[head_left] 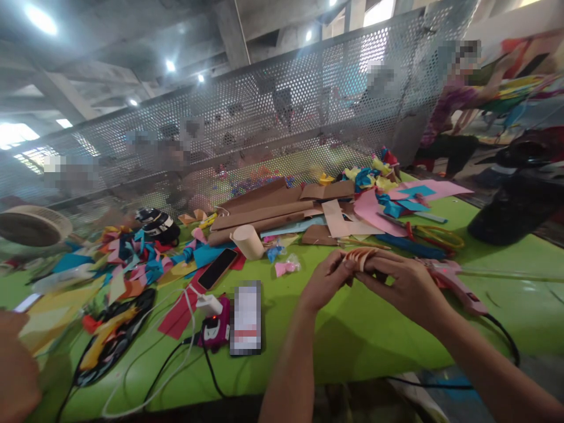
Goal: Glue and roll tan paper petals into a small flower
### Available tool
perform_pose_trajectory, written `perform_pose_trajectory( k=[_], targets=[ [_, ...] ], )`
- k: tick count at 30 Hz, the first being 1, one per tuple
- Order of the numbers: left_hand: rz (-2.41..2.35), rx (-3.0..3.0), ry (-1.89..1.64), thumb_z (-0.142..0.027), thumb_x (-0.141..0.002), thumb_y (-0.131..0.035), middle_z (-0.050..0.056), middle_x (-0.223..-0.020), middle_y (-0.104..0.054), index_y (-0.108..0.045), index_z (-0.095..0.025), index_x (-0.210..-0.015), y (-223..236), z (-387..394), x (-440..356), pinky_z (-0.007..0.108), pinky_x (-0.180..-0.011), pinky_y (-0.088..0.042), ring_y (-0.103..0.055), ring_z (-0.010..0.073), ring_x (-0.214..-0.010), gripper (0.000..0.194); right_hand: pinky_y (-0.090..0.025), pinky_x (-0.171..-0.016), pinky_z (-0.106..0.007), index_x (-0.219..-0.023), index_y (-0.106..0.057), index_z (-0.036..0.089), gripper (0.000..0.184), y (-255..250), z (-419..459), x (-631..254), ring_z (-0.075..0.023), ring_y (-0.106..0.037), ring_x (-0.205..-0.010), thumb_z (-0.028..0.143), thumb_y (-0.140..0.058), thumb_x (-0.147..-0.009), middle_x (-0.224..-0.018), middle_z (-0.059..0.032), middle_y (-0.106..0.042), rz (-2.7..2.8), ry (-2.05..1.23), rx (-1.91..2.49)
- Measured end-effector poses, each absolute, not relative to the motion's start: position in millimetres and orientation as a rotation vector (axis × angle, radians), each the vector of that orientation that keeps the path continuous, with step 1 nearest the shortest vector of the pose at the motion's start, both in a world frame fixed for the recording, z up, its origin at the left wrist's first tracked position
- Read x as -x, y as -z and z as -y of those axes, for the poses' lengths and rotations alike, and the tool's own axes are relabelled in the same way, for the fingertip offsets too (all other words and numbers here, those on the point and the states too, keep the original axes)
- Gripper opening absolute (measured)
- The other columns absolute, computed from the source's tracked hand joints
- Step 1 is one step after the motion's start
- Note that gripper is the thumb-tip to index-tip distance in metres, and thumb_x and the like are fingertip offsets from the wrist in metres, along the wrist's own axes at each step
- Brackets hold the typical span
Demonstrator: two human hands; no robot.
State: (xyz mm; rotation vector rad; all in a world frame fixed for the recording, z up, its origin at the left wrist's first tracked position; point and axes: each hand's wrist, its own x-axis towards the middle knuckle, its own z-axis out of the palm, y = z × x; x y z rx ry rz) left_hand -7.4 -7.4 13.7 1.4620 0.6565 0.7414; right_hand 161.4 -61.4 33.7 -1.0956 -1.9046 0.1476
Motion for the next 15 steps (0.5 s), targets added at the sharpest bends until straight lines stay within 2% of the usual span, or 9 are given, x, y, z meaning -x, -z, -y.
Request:
perform_pose_trajectory(
  k=[7, 15],
  targets=[
    [-0.671, -1.452, -0.709, -0.067, -0.087, -0.054, -0.004, -0.068, -0.046, -0.052, -0.018, -0.091, -12.0, 9.0, 8.5, 0.024, -0.054, -0.029, -0.042, 0.0092, -0.059, 0.049, -0.057, -0.065, -0.027, -0.077, -0.067, 0.022, 0.015, -28.0, 61.0, -158.9, -0.0184, -0.072, -0.072, 0.017, -0.059, -0.090, -0.082, -0.0049, -0.074, 1.860, 0.010, 1.116],
    [-0.662, -1.331, -0.738, -0.073, -0.078, -0.060, -0.005, -0.065, -0.047, -0.052, -0.018, -0.090, -17.2, 9.6, 7.8, 0.022, -0.053, -0.030, -0.042, 0.0078, -0.055, 0.057, -0.061, -0.073, -0.030, -0.085, -0.074, 0.024, 0.016, -29.1, 60.8, -162.5, -0.0211, -0.075, -0.083, 0.021, -0.060, -0.092, -0.095, -0.0058, -0.078, 1.890, -0.120, 1.054]
  ],
)
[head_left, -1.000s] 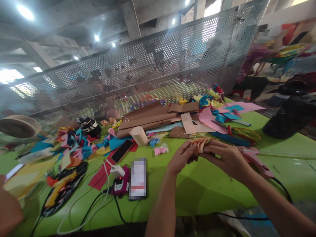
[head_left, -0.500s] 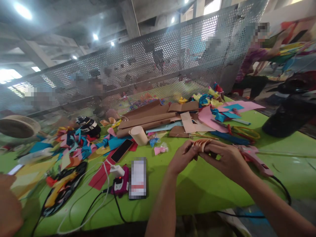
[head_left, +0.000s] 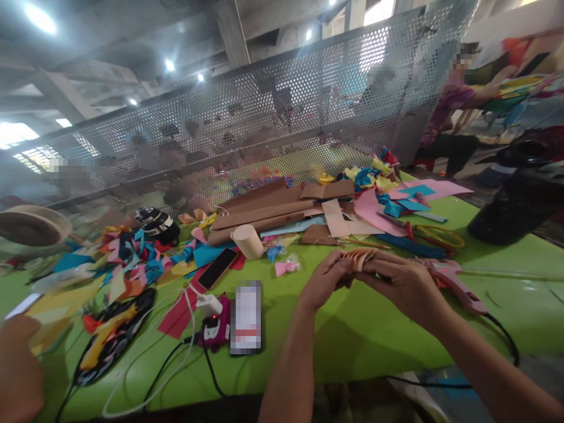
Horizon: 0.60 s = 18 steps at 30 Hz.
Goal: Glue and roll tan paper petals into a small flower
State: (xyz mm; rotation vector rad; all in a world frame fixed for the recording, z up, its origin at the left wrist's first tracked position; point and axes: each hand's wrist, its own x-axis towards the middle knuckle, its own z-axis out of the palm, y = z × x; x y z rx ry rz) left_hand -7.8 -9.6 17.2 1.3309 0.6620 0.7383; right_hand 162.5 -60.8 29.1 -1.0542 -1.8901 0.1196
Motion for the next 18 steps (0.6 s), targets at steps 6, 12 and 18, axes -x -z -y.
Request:
perform_pose_trajectory(
  k=[6, 12, 18],
  targets=[
    [-0.624, -1.308, -0.753, -0.069, -0.075, -0.065, -0.006, -0.063, -0.046, -0.054, -0.018, -0.092, -18.6, 9.6, 6.7, 0.022, -0.049, -0.027, -0.038, 0.0065, -0.050, 0.055, -0.063, -0.081, -0.031, -0.095, -0.078, 0.024, 0.017, -29.6, 56.4, -169.2, -0.0238, -0.076, -0.095, 0.021, -0.062, -0.092, -0.107, -0.0078, -0.078, 1.944, -0.171, 0.990],
    [-0.632, -1.316, -0.745, -0.065, -0.079, -0.063, -0.006, -0.063, -0.047, -0.054, -0.017, -0.095, -15.2, 7.3, 8.0, 0.021, -0.047, -0.024, -0.039, 0.0063, -0.050, 0.052, -0.063, -0.080, -0.031, -0.100, -0.078, 0.025, 0.019, -28.2, 55.5, -170.7, -0.0230, -0.076, -0.095, 0.018, -0.062, -0.091, -0.107, -0.0076, -0.078, 1.953, -0.154, 0.967],
    [-0.627, -1.278, -0.762, -0.066, -0.076, -0.064, -0.006, -0.060, -0.046, -0.054, -0.017, -0.094, -13.7, 6.7, 8.5, 0.021, -0.045, -0.021, -0.039, 0.0070, -0.049, 0.052, -0.062, -0.075, -0.031, -0.093, -0.075, 0.024, 0.017, -25.2, 54.7, -169.5, -0.0217, -0.075, -0.087, 0.017, -0.059, -0.092, -0.096, -0.0069, -0.077, 1.987, -0.085, 0.983]
  ],
)
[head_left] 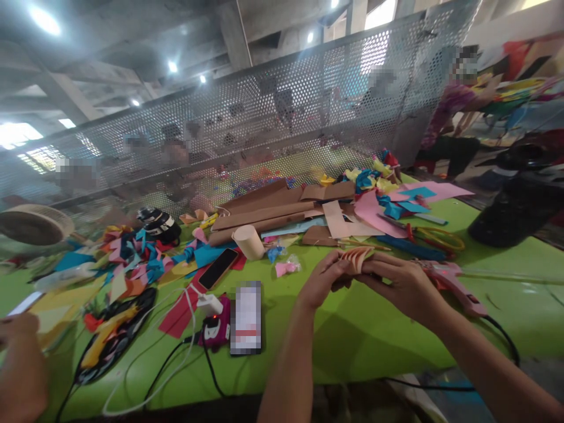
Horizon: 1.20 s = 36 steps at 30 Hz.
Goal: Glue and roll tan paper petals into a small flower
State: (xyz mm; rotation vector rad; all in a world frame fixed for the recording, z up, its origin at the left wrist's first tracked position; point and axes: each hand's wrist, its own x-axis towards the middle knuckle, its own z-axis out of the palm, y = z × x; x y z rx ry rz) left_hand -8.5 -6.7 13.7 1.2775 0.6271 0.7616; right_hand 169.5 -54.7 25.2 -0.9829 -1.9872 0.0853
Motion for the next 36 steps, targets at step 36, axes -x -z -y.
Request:
perform_pose_trajectory(
  k=[36],
  targets=[
    [-0.601, -1.183, -0.734, -0.072, -0.069, -0.067, -0.007, -0.064, -0.044, -0.053, -0.018, -0.094, -12, 5, 9, 0.021, -0.050, -0.025, -0.037, 0.0054, -0.050, 0.061, -0.061, -0.075, -0.028, -0.094, -0.073, 0.023, 0.018, -27, 53, -163, -0.0196, -0.075, -0.087, 0.016, -0.057, -0.093, -0.096, -0.0069, -0.077, 1.983, 0.024, 0.922]
  ],
)
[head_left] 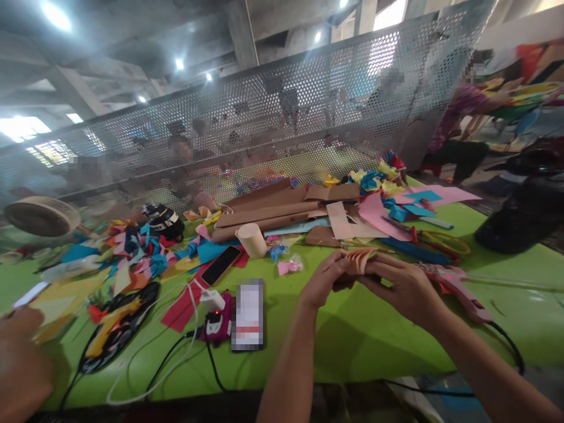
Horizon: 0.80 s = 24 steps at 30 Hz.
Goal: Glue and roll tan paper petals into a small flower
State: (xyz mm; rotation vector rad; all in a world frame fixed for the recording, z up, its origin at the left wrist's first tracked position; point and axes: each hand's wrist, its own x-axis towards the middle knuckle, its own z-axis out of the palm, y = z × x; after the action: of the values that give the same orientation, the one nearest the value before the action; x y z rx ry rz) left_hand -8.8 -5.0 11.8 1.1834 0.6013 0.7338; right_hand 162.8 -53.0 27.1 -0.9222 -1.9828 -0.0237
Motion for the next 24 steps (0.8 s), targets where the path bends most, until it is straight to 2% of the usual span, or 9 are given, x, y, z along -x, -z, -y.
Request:
perform_pose_trajectory(
  k=[5, 11, 19, 24],
  targets=[
    [-0.620, -1.145, -0.723, -0.070, -0.068, -0.070, -0.008, -0.062, -0.040, -0.054, -0.019, -0.094, -11.3, 5.1, 7.9, 0.021, -0.051, -0.023, -0.034, 0.0051, -0.050, 0.060, -0.061, -0.078, -0.029, -0.096, -0.075, 0.023, 0.017, -25.2, 51.9, -165.4, -0.0193, -0.075, -0.086, 0.021, -0.058, -0.095, -0.097, -0.0074, -0.078, 1.989, 0.041, 0.910],
    [-0.738, -1.106, -0.722, -0.068, -0.068, -0.071, -0.004, -0.073, -0.052, -0.060, -0.019, -0.099, -12.4, 8.4, 8.5, 0.021, -0.060, -0.037, -0.046, 0.0073, -0.060, 0.059, -0.061, -0.079, -0.029, -0.099, -0.075, 0.022, 0.017, -20.0, 51.1, -166.6, -0.0201, -0.075, -0.090, 0.022, -0.058, -0.095, -0.102, -0.0083, -0.078, 1.994, 0.050, 0.898],
    [-0.770, -1.075, -0.726, -0.064, -0.067, -0.072, -0.004, -0.074, -0.056, -0.061, -0.020, -0.096, -14.9, 9.3, 9.2, 0.021, -0.060, -0.041, -0.050, 0.0078, -0.061, 0.053, -0.062, -0.078, -0.030, -0.098, -0.075, 0.023, 0.017, -18.1, 50.9, -167.6, -0.0212, -0.075, -0.089, 0.022, -0.058, -0.095, -0.100, -0.0081, -0.077, 2.016, 0.054, 0.924],
    [-0.779, -1.066, -0.742, -0.061, -0.073, -0.067, -0.002, -0.074, -0.058, -0.062, -0.020, -0.096, -9.4, 7.8, 10.0, 0.022, -0.059, -0.041, -0.052, 0.0092, -0.061, 0.048, -0.062, -0.076, -0.030, -0.098, -0.074, 0.021, 0.017, -21.7, 51.7, -166.6, -0.0205, -0.075, -0.086, 0.022, -0.057, -0.096, -0.098, -0.0088, -0.077, 2.035, 0.094, 0.903]
  ],
)
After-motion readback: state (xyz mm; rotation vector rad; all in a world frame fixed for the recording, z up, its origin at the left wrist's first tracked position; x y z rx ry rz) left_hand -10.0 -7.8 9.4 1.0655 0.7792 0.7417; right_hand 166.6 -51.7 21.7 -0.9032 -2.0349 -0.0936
